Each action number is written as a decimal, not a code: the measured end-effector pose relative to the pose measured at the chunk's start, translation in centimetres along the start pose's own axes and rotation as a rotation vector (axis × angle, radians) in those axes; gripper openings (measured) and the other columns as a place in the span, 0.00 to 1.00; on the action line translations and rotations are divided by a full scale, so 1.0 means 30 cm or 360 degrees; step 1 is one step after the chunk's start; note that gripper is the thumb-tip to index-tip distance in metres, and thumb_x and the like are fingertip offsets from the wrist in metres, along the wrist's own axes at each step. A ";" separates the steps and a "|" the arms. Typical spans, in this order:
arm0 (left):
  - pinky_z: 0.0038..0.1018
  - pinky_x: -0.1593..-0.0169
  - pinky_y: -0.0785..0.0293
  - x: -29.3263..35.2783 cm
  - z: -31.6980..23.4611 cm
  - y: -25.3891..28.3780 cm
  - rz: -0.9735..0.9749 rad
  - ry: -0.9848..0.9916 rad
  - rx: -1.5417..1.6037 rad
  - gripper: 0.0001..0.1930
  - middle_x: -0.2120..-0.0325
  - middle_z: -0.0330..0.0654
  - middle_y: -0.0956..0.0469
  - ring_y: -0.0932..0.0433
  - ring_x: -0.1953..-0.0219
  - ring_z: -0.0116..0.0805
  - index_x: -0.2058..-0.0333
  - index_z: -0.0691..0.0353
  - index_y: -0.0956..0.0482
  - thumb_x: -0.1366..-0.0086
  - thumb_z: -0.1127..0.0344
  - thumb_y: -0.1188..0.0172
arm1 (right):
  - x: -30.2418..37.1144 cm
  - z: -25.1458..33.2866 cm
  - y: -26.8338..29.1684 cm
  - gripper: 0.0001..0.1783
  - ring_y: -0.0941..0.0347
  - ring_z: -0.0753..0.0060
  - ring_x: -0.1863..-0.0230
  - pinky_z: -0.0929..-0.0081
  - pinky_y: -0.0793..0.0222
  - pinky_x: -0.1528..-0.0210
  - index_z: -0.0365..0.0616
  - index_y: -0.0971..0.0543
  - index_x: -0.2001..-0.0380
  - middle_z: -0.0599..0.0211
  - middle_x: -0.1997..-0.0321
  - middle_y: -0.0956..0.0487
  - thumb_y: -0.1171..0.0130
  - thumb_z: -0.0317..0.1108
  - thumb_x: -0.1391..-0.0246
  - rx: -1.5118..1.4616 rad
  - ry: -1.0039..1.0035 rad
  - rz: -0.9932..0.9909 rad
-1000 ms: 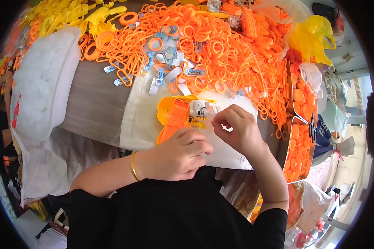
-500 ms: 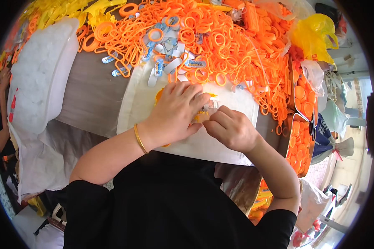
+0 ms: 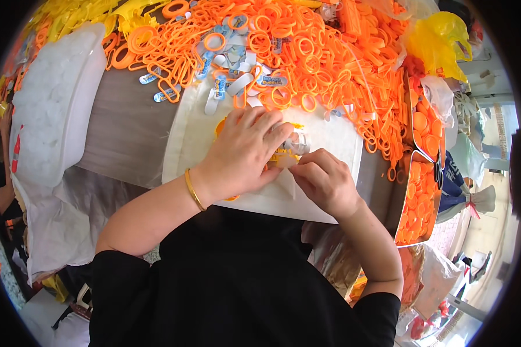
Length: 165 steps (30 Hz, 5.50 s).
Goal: Assembling plastic bubble guns by fitting various components together in a factory workstation.
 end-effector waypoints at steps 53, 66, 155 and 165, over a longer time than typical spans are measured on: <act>0.46 0.40 0.43 0.086 -0.029 0.056 -0.0005 -0.0060 -0.0031 0.18 0.51 0.46 0.35 0.38 0.46 0.46 0.59 0.61 0.24 0.52 0.66 0.37 | -0.105 -0.010 0.026 0.16 0.25 0.61 0.62 0.71 0.26 0.64 0.43 0.20 0.64 0.62 0.60 0.23 0.38 0.22 0.62 0.0071 0.0091 -0.0040; 0.43 0.40 0.43 0.067 0.023 0.056 -0.0016 -0.0112 -0.0052 0.15 0.49 0.48 0.34 0.36 0.46 0.45 0.58 0.57 0.22 0.47 0.66 0.41 | 0.041 -0.023 -0.058 0.10 0.33 0.87 0.76 0.84 0.36 0.73 0.37 0.19 0.70 0.75 0.77 0.23 0.40 0.35 0.47 -0.1019 -0.1700 0.0447; 0.36 0.52 0.31 -0.056 0.073 0.128 0.0443 0.0151 0.0169 0.36 0.64 0.52 0.26 0.26 0.59 0.48 0.54 0.70 0.31 0.57 0.51 0.30 | -0.074 -0.063 0.075 0.30 0.32 0.57 0.45 0.67 0.35 0.42 0.43 0.30 0.48 0.57 0.48 0.30 0.36 0.27 0.58 -0.0459 -0.0585 0.0385; 0.36 0.52 0.32 -0.079 0.072 0.136 0.0467 -0.0014 0.0065 0.33 0.67 0.52 0.27 0.28 0.58 0.48 0.60 0.68 0.33 0.58 0.52 0.29 | -0.035 -0.077 0.067 0.32 0.33 0.60 0.44 0.67 0.34 0.44 0.43 0.29 0.49 0.58 0.49 0.31 0.35 0.24 0.62 -0.0677 -0.0759 0.0180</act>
Point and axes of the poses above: each hand's wrist, its own x-axis away from the middle knuckle, its own y-axis out of the back of the hand, z = x × y, the point moved 3 cm from there along -x, towards the middle knuckle
